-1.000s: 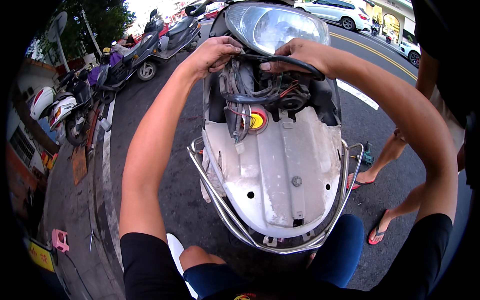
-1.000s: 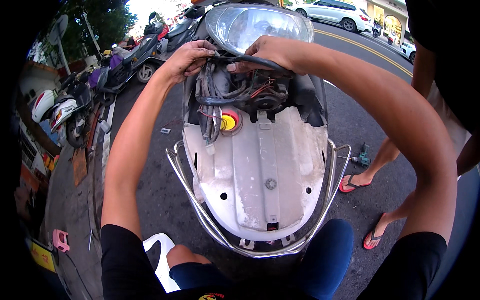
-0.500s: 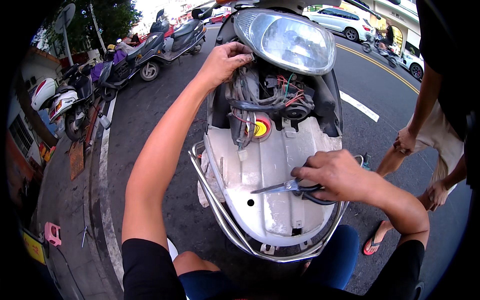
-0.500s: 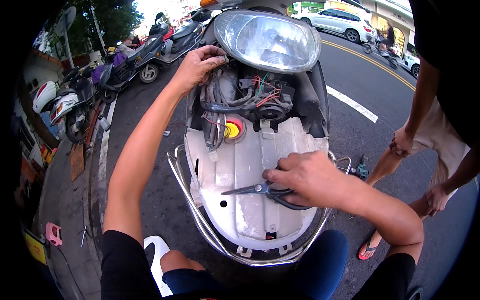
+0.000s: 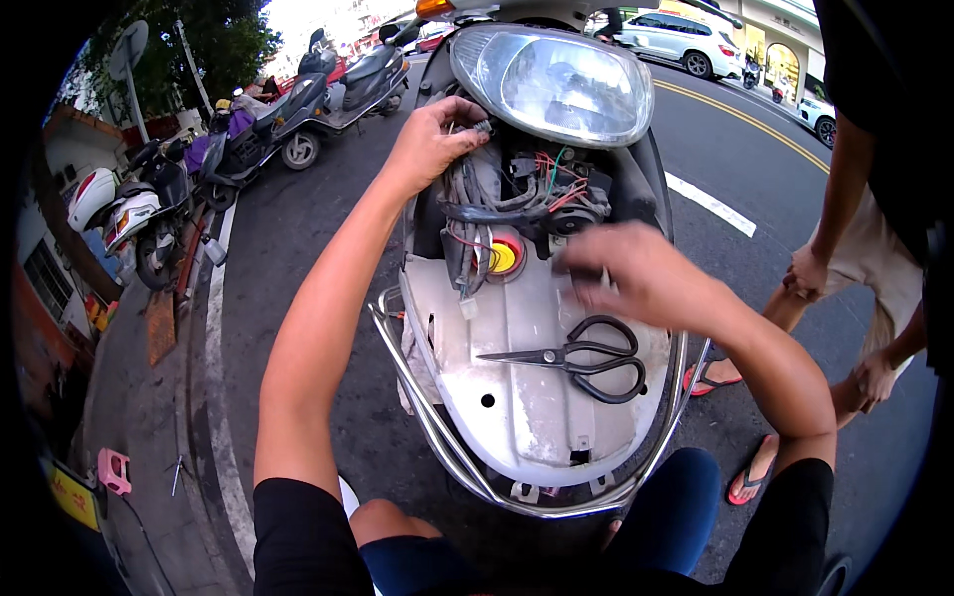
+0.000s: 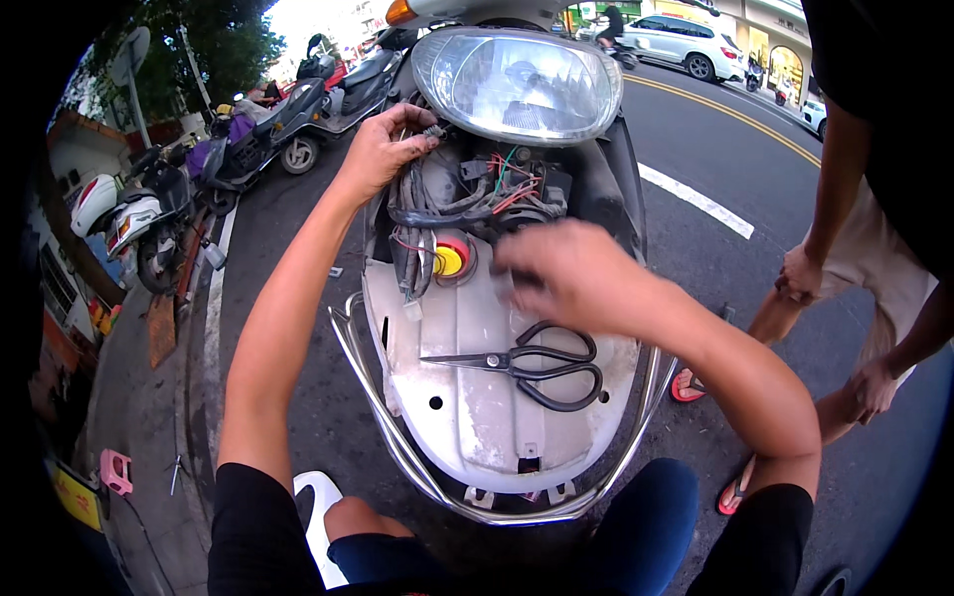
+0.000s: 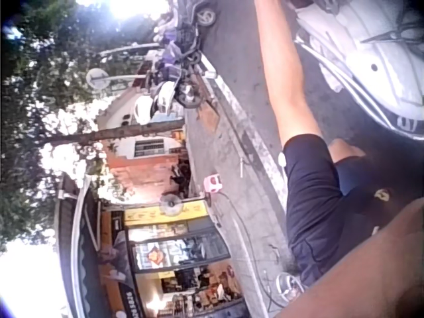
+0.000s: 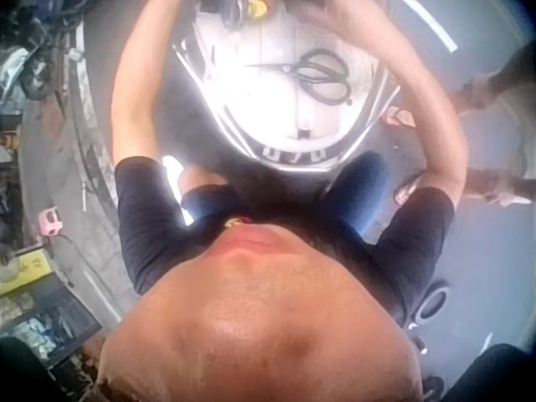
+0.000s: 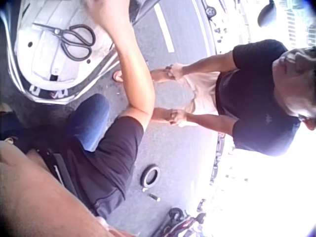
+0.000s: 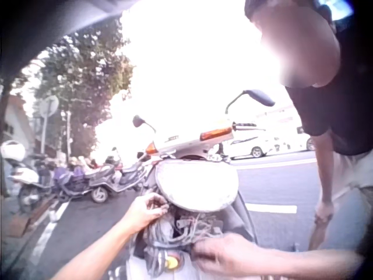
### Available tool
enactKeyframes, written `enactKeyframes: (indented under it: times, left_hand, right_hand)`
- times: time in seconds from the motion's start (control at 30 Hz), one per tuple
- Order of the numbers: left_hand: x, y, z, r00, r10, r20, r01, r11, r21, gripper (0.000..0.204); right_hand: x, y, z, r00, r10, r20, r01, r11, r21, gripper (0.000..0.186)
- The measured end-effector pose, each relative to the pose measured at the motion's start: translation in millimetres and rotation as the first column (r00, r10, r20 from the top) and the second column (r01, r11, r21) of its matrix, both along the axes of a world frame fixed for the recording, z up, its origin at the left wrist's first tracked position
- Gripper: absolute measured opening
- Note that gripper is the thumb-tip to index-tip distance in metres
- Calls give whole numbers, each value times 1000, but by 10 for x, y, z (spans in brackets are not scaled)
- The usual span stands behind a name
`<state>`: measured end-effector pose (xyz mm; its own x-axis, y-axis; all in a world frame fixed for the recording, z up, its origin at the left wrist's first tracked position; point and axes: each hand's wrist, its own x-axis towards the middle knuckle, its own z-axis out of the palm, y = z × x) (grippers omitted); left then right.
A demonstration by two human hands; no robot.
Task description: The person repairs the electrical wiring of a white scooter's headlight assembly. They use scissors to strip wires, twist connections, and apply electrical tape. The person tests the headlight, which illuminates, and then uses a spray can on the wiring before continuing to secure connections.
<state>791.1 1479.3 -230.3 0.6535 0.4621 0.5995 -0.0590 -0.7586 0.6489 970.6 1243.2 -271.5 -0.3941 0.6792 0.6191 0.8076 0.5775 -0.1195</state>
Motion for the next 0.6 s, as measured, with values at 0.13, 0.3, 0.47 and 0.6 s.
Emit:
enactKeyframes:
  times: [0.13,0.3,0.47,0.6]
  left_hand:
    - [-78,28,-58,1000,-13,22,14,999,-36,30]
    - [-83,38,-33,997,-62,37,63,997,-34,31]
    - [-112,97,-58,998,-61,22,61,998,-6,34]
    - [-81,103,-107,993,-95,73,96,995,-6,32]
  right_hand:
    - [-248,564,200,940,-183,-289,190,982,-4,22]
    - [-370,1022,226,885,-414,-215,459,855,242,23]
    - [-433,1208,208,852,-431,-297,504,828,245,27]
    - [-420,1237,228,844,-442,-303,514,828,224,26]
